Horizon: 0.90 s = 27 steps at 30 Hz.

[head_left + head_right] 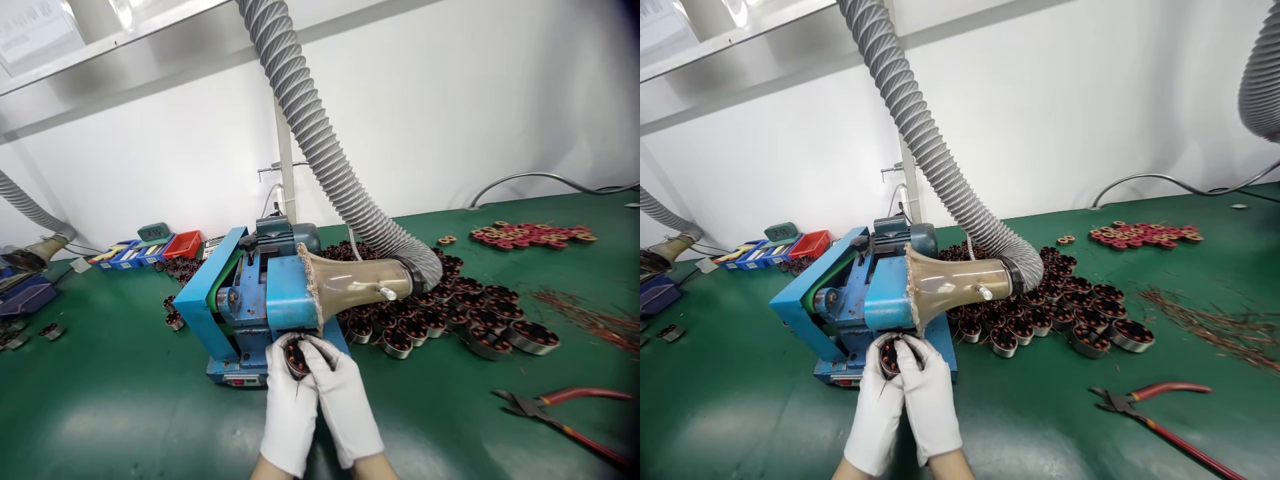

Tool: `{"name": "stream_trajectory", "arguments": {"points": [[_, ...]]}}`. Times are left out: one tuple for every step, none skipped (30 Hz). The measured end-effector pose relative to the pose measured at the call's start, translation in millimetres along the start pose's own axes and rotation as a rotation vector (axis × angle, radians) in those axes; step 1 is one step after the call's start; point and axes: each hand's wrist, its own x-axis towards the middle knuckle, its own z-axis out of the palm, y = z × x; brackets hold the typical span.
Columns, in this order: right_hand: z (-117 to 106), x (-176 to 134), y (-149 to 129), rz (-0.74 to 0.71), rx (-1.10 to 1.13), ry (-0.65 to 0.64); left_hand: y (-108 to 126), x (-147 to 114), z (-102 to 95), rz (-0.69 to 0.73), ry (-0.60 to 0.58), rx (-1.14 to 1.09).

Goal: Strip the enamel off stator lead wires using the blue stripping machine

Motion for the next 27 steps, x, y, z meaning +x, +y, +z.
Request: {"name": "stream_trajectory", "arguments": {"points": [[-0.3, -0.1, -0.6, 0.005, 0.006, -0.002, 0.7, 0.2, 0.7, -0.011, 0.008, -0.002], [-0.5, -0.1, -1.3, 0.009, 0.015, -0.003, 1.7, 0.6, 1.4, -0.021, 0.009, -0.004], [-0.4, 0.1, -2.0, 0.013, 0.025, 0.0, 3.0, 1.2, 2.0, -0.028, 0.008, -0.007], [-0.1, 0.6, -2.7, 0.017, 0.034, 0.003, 4.6, 1.9, 2.5, -0.031, 0.006, -0.011], [0.5, 1.3, -3.3, 0.019, 0.04, 0.006, 6.3, 2.6, 3.1, -0.032, 0.006, -0.015], [1.3, 2.0, -3.7, 0.018, 0.043, 0.008, 8.0, 3.0, 3.5, -0.032, 0.009, -0.021], [2.2, 2.3, -3.8, 0.015, 0.045, 0.012, 9.3, 2.7, 3.6, -0.032, 0.013, -0.028], [2.8, 1.8, -3.5, 0.01, 0.046, 0.017, 10.2, 1.5, 3.4, -0.032, 0.014, -0.032], [3.0, 0.0, -2.5, 0.006, 0.041, 0.021, 10.3, -1.1, 2.5, -0.035, 0.007, -0.027], [2.4, -3.3, -1.0, -0.003, 0.032, 0.027, 9.4, -5.1, 0.9, -0.043, -0.005, -0.007], [0.8, -8.3, 1.0, -0.015, 0.019, 0.036, 7.6, -10.5, -1.7, -0.049, -0.011, 0.018], [-1.8, -15.0, 3.2, -0.032, 0.011, 0.042, 5.1, -17.1, -5.2, -0.059, -0.016, 0.032], [-5.6, -22.9, 5.1, -0.047, 0.011, 0.043, 2.3, -24.4, -9.6, -0.074, -0.021, 0.031], [-10.4, -31.4, 6.3, -0.056, 0.03, 0.035, -0.1, -31.7, -14.6, -0.093, -0.026, 0.014], [-15.8, -39.9, 6.5, -0.049, 0.076, 0.008, -1.6, -38.6, -20.0, -0.112, -0.027, -0.017], [-21.5, -47.7, 5.4, -0.026, 0.136, -0.057, -1.6, -44.4, -25.4, -0.124, -0.029, -0.047], [-26.7, -54.0, 3.2, 0.003, 0.19, -0.148, 0.0, -48.9, -30.5, -0.125, -0.039, -0.057], [-31.0, -58.6, 0.3, 0.027, 0.219, -0.25, 3.1, -51.8, -35.1, -0.113, -0.055, -0.034], [-33.7, -61.3, -3.0, 0.038, 0.212, -0.335, 7.6, -53.4, -38.9, -0.082, -0.061, 0.014], [-34.5, -62.2, -6.2, 0.029, 0.174, -0.388, 12.8, -53.9, -41.7, -0.04, -0.065, 0.078], [-33.2, -61.7, -9.1, 0.016, 0.118, -0.411, 18.1, -53.7, -43.7, 0.003, -0.06, 0.152], [-30.0, -60.1, -11.7, 0.006, 0.069, -0.407, 23.0, -53.3, -44.7, 0.032, -0.038, 0.227], [-25.6, -57.9, -13.9, 0.007, 0.045, -0.391, 27.2, -52.9, -45.1, 0.034, 0.002, 0.295], [-20.6, -55.5, -15.9, 0.02, 0.047, -0.381, 30.3, -52.9, -45.0, 0.012, 0.052, 0.353], [-15.7, -53.2, -17.9, 0.045, 0.07, -0.378, 32.4, -53.4, -44.7, -0.024, 0.091, 0.389], [-11.3, -51.4, -19.9, 0.081, 0.097, -0.38, 33.4, -54.3, -44.4, -0.063, 0.109, 0.399], [-7.8, -50.2, -21.8, 0.119, 0.119, -0.378, 33.7, -55.8, -44.5, -0.095, 0.111, 0.39]]}}
